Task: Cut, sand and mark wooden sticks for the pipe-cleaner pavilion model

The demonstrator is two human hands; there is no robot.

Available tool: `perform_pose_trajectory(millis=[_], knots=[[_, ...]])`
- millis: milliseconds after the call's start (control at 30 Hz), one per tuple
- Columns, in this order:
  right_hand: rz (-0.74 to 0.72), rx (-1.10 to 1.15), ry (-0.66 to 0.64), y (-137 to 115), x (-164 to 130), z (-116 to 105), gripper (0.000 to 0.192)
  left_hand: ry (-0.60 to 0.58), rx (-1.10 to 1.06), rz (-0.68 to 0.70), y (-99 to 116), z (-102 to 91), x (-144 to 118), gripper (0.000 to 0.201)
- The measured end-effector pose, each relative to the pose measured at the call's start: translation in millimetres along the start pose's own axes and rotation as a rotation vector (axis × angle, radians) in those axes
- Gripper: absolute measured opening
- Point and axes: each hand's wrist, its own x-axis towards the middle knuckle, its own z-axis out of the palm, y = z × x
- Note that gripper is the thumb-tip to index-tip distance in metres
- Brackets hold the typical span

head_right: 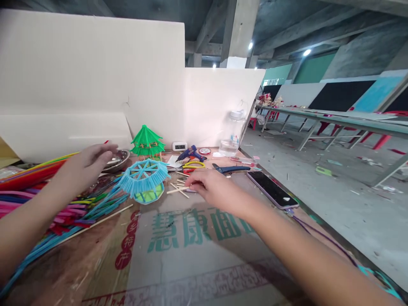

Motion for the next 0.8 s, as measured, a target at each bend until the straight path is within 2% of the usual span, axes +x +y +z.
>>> perform_pose_trajectory(millis=[67,133,200,267,367,433,500,600,667,800], knots=[[-0.080,-0.013,0.018,-5,0,11,0.015,-0.147,0.083,0.140,17,-0.3,-38,0.039],[-0.129,-0.002,0.013,-12,-4,27,0.015,-0.274,0.158,0.300,27,15.3,-69,0.041],[-0.157,0.011,0.002,-20,-10,43,0.015,-0.448,0.241,0.378,28,37.2,-88,0.039],[-0.169,0.031,-0.005,-25,-17,54,0.017,-0.521,0.285,0.405,22,55.9,-95,0.039],[-0.135,0.076,-0.036,-16,-21,54,0.015,-0.548,0.273,0.397,8,71.3,-97,0.039],[-0.036,0.089,0.022,4,-18,38,0.018,-0.532,0.214,0.377,-1,76.5,-98,0.036],[0.126,0.052,0.178,31,-10,15,0.026,-0.500,0.132,0.358,-10,81.2,-101,0.034],[0.190,-0.005,0.199,65,7,-9,0.031,-0.482,0.021,0.375,-17,88.4,-105,0.035],[0.158,-0.036,0.123,72,22,-4,0.025,-0.491,-0.037,0.393,-18,92.3,-106,0.035],[-0.015,-0.064,-0.083,59,62,41,0.020,-0.469,-0.117,0.374,-16,95.8,-104,0.032]])
